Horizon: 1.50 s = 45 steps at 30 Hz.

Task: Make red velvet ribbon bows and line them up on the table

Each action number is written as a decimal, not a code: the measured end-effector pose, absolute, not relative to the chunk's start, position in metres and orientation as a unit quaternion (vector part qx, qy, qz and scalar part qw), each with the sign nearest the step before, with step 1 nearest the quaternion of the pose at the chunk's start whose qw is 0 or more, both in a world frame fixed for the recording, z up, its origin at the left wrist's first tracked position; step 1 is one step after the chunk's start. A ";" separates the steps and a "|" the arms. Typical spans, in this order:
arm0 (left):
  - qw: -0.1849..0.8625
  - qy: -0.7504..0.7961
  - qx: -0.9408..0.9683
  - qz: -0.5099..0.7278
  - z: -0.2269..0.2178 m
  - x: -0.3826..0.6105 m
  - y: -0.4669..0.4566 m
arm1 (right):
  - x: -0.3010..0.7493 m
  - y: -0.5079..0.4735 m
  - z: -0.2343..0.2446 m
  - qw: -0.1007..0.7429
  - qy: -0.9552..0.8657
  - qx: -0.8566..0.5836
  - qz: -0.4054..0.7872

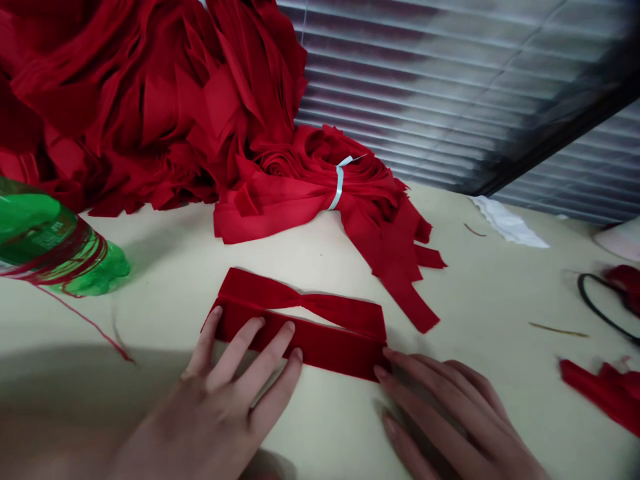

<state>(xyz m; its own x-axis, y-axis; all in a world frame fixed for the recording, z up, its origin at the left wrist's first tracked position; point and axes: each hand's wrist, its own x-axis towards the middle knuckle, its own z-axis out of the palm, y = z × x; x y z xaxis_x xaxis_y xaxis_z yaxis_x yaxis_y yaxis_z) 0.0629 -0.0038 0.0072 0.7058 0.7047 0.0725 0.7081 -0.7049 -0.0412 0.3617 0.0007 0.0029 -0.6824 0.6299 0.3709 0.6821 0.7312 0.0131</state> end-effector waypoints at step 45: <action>-0.185 -0.381 -0.896 -0.131 0.028 0.071 0.029 | 0.273 0.031 0.019 0.255 -0.835 -0.406 0.270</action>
